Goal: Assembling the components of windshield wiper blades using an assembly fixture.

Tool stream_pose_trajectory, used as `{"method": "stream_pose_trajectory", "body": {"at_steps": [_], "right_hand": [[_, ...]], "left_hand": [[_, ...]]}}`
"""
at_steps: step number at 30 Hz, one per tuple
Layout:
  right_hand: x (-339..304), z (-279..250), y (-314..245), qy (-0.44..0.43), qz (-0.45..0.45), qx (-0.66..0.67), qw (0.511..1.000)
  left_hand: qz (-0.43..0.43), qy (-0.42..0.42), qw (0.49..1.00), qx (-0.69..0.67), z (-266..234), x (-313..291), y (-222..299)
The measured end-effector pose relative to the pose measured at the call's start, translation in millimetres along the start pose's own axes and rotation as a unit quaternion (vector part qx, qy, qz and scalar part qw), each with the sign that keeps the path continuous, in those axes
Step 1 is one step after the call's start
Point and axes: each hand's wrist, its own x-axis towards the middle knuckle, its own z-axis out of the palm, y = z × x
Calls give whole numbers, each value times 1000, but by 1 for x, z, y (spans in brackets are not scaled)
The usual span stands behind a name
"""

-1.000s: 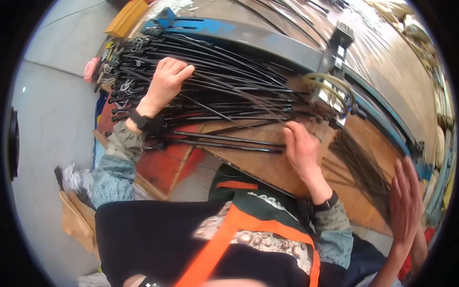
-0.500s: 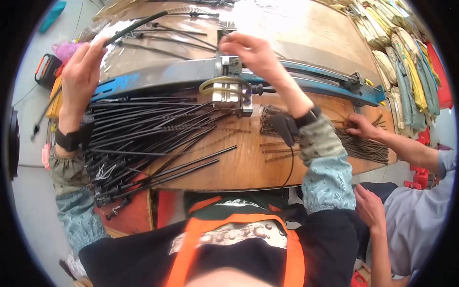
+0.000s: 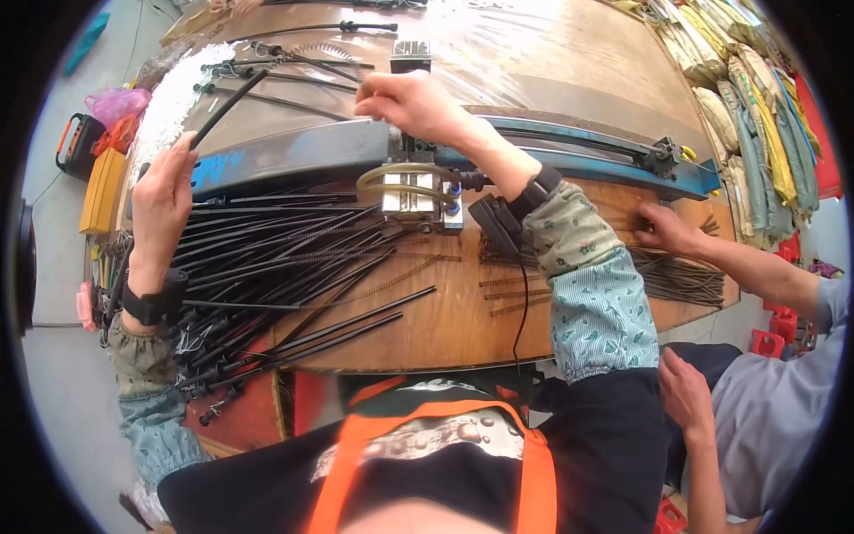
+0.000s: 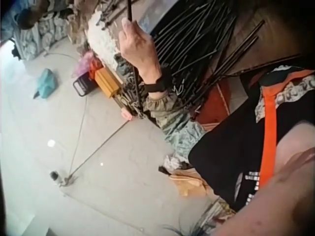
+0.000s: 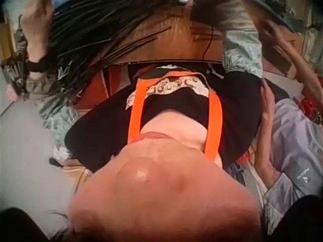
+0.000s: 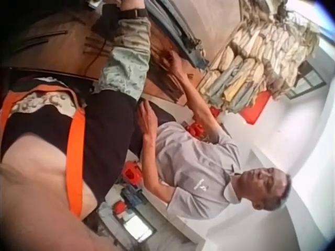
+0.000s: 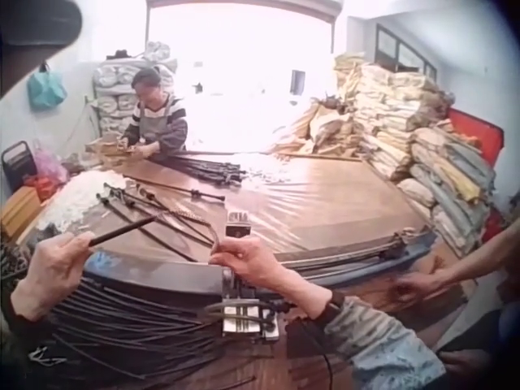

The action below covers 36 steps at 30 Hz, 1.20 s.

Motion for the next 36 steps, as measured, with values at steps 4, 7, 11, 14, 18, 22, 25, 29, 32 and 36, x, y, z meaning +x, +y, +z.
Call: {"method": "stream_pose_trajectory", "body": {"at_steps": [4, 7, 11, 14, 18, 22, 25, 29, 32, 36], "right_hand": [[6, 13, -2, -46, -108, -296, 948], [-8, -6, 3, 28, -118, -329, 937], [-60, -59, 41, 105, -147, -367, 913], [-106, -85, 46, 92, -85, -404, 906], [-160, -120, 52, 141, -21, -426, 893], [-170, -128, 61, 155, -20, -431, 889], [-166, -123, 73, 177, -19, -405, 897], [-167, -121, 76, 179, 13, -388, 904], [-164, -117, 83, 182, 2, -387, 904], [-164, -116, 77, 166, 26, -389, 906]], "left_hand": [[35, 46, 998, 1, 16, 3, -12], [23, 28, 999, 14, 17, 3, -21], [-4, -115, 992, 50, 47, 1, -10], [71, -95, 993, 7, 85, 21, 20], [133, -96, 984, -75, 140, 58, 64], [95, -84, 983, -131, 158, 59, 72], [82, -79, 982, -149, 159, 60, 66], [68, -91, 977, -178, 160, 63, 65], [26, -69, 970, -230, 164, 62, 65], [10, -65, 967, -248, 168, 55, 66]]}}
